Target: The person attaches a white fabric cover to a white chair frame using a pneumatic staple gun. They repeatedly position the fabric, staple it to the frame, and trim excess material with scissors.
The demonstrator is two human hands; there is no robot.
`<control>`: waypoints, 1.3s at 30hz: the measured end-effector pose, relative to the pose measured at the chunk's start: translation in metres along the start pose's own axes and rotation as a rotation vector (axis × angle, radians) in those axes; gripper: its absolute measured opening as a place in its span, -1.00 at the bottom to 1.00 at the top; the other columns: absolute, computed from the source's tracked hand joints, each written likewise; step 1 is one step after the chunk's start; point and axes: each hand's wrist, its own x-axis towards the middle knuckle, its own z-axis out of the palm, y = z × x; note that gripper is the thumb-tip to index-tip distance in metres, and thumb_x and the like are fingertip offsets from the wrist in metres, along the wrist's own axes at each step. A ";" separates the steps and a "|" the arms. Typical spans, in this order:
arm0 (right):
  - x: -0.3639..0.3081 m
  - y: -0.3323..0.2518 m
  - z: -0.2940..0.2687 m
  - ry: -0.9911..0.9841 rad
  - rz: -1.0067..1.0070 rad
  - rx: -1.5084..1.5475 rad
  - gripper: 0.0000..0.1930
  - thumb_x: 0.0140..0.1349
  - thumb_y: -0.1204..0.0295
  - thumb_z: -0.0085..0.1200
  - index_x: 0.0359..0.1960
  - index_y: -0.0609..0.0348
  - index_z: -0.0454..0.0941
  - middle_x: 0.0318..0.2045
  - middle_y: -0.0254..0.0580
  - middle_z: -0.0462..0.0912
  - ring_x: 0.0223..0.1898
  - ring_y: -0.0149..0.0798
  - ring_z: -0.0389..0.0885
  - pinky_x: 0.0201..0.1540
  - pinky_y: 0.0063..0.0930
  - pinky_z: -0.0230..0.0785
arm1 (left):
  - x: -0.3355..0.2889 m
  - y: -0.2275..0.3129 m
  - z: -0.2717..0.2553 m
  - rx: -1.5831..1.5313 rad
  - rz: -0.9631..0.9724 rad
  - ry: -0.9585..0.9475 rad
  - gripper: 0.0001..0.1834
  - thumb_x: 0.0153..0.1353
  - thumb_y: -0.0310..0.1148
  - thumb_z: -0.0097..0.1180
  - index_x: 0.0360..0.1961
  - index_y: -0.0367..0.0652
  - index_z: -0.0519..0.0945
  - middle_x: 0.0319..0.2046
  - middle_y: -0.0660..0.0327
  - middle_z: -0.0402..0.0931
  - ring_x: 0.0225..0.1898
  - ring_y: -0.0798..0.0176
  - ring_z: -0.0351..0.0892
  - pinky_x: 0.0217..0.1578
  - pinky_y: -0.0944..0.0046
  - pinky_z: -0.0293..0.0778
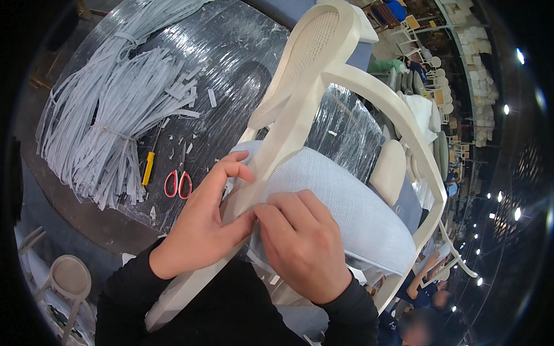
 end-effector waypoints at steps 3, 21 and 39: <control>0.000 0.001 -0.001 -0.015 0.010 0.016 -0.65 0.06 0.67 0.39 -0.08 0.18 0.73 -0.15 -0.18 0.68 -0.17 -0.04 0.67 -0.07 -0.19 0.59 | 0.002 0.000 0.001 0.046 0.001 -0.010 -0.42 0.29 -0.67 0.29 0.27 -0.10 0.39 0.64 -0.18 0.22 0.70 -0.12 0.18 0.55 -0.04 0.27; 0.003 0.004 -0.009 -0.018 0.085 0.079 -0.63 0.01 0.69 0.47 -0.10 0.16 0.78 -0.17 -0.20 0.70 -0.19 -0.05 0.70 -0.15 -0.23 0.59 | -0.002 0.007 -0.004 0.020 -0.120 -0.049 -0.32 0.36 -0.62 0.31 0.43 -0.08 0.33 0.63 -0.11 0.21 0.62 0.00 0.30 0.45 0.03 0.42; 0.003 0.006 -0.003 0.020 0.063 0.078 -0.65 0.04 0.70 0.47 -0.11 0.15 0.76 -0.17 -0.22 0.69 -0.23 -0.04 0.65 -0.19 -0.21 0.56 | 0.003 0.007 0.000 0.241 0.059 -0.016 -0.27 0.32 -0.56 0.32 0.47 -0.11 0.33 0.63 -0.27 0.12 0.70 -0.25 0.13 0.55 -0.10 0.23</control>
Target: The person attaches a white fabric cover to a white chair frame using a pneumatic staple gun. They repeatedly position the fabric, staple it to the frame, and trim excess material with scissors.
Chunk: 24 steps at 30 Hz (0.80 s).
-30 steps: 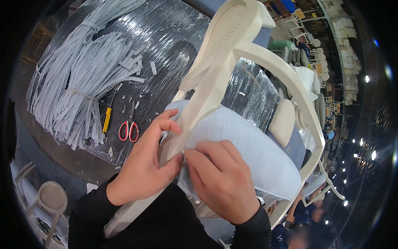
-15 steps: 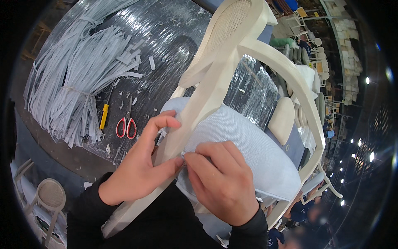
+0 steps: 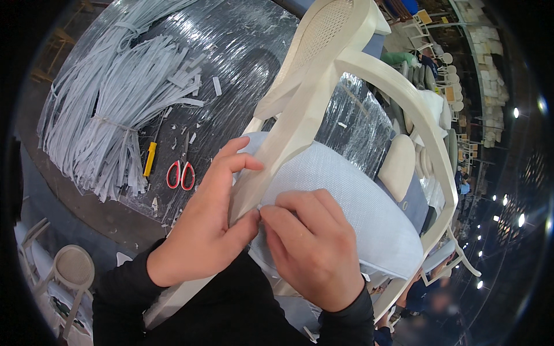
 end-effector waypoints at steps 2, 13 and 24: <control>0.000 0.000 0.000 0.005 0.007 0.012 -0.65 0.04 0.70 0.46 -0.11 0.15 0.77 -0.18 -0.22 0.69 -0.23 -0.04 0.65 -0.18 -0.21 0.56 | 0.000 0.000 0.001 0.060 0.036 0.037 -0.27 0.31 -0.56 0.31 0.48 -0.11 0.33 0.56 -0.25 0.20 0.62 -0.19 0.26 0.51 -0.09 0.29; -0.015 -0.005 -0.009 0.140 0.057 0.207 -0.54 0.00 0.73 0.41 0.00 0.15 0.85 -0.23 -0.17 0.78 -0.28 -0.08 0.73 -0.21 -0.29 0.58 | 0.000 -0.003 -0.007 -0.064 -0.257 -0.121 -0.06 0.40 -0.27 0.30 0.68 -0.32 0.13 -0.09 -0.33 0.70 -0.08 -0.35 0.78 0.07 -0.10 0.62; -0.187 0.069 0.101 -0.844 0.022 1.405 -0.64 0.53 0.42 0.38 0.30 0.19 0.76 0.08 -0.12 0.84 0.04 -0.24 0.80 0.09 -0.28 0.63 | 0.002 -0.004 0.001 -0.199 -0.216 -0.176 -0.16 0.59 -0.36 0.11 0.76 -0.29 0.06 0.58 -0.09 0.33 0.51 0.14 0.42 0.51 0.18 0.33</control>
